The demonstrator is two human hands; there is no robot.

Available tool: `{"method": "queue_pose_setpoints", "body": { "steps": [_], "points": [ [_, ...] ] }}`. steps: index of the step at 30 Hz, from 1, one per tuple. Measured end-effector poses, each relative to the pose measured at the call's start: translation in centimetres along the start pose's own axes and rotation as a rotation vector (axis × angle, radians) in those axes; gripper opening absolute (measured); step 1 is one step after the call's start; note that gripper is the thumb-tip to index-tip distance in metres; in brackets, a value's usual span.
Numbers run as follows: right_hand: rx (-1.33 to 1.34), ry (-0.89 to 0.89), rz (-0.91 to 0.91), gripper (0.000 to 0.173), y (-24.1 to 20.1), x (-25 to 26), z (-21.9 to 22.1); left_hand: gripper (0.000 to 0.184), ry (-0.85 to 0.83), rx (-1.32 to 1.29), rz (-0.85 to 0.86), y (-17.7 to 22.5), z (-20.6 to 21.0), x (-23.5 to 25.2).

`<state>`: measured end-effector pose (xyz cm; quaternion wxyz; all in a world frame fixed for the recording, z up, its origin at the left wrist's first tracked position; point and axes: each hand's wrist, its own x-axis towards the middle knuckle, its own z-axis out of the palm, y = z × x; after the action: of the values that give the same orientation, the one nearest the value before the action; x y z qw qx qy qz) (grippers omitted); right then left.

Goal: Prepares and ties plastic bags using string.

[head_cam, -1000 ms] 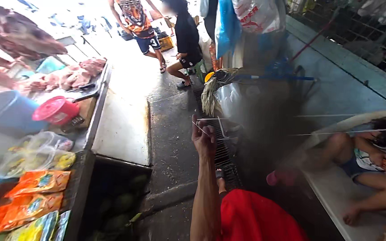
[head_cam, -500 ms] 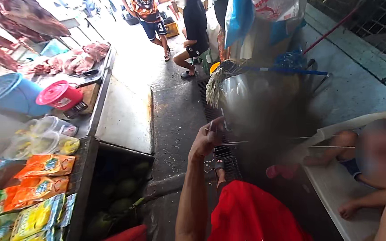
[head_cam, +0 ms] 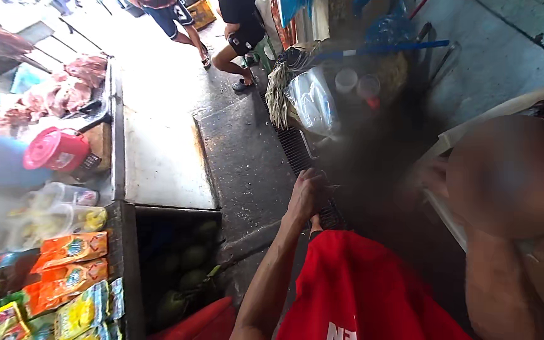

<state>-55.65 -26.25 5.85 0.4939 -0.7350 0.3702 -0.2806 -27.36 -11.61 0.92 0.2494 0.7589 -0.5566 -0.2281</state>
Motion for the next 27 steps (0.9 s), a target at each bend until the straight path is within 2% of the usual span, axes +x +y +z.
{"method": "queue_pose_setpoints", "body": {
  "steps": [2,5,7,9,12,14,15,18,20,23,25,27],
  "points": [
    [-0.163,-0.148,-0.001,0.032,0.2,0.0,3.9,0.023,-0.002,0.049,0.037,1.0,0.8,-0.1],
    [-0.24,-0.278,0.096,0.042,0.8,0.4,8.6,0.019,0.006,0.069,0.092,2.2,2.0,-0.2],
    [-0.218,-0.285,0.095,0.038,1.1,0.4,10.5,0.016,0.0,0.051,0.115,2.9,2.6,-0.5],
    [-0.197,-0.275,0.077,0.026,1.2,0.5,11.2,0.017,-0.022,-0.024,0.122,2.8,2.6,-0.7],
    [-0.141,-0.228,0.085,0.023,2.0,0.7,10.8,0.02,0.023,-0.378,0.107,1.4,1.6,-1.6],
    [-0.119,-0.231,0.153,0.023,2.3,0.9,9.8,0.023,0.106,-0.656,0.077,0.8,0.7,-2.3],
    [-0.103,-0.246,0.201,0.022,2.1,0.9,9.4,0.023,0.141,-0.702,0.065,0.7,0.3,-2.6],
    [-0.068,-0.24,0.226,0.02,2.6,0.7,8.9,0.028,0.218,-0.45,0.05,0.7,-0.8,-3.2],
    [-0.021,-0.217,0.203,0.018,3.8,0.6,8.8,0.027,0.222,-0.384,0.062,0.8,-1.8,-3.4],
    [0.097,-0.214,0.27,0.014,4.1,0.4,8.2,0.017,0.185,-0.486,0.054,0.6,-3.3,-3.5],
    [0.217,-0.231,0.401,0.013,3.0,-0.1,7.0,0.016,0.213,-0.535,0.055,0.4,-3.7,-3.6],
    [0.408,-0.241,0.471,0.014,4.7,-0.6,6.2,0.02,0.266,-0.691,0.074,-0.1,-3.7,-3.6]
  ]
}}
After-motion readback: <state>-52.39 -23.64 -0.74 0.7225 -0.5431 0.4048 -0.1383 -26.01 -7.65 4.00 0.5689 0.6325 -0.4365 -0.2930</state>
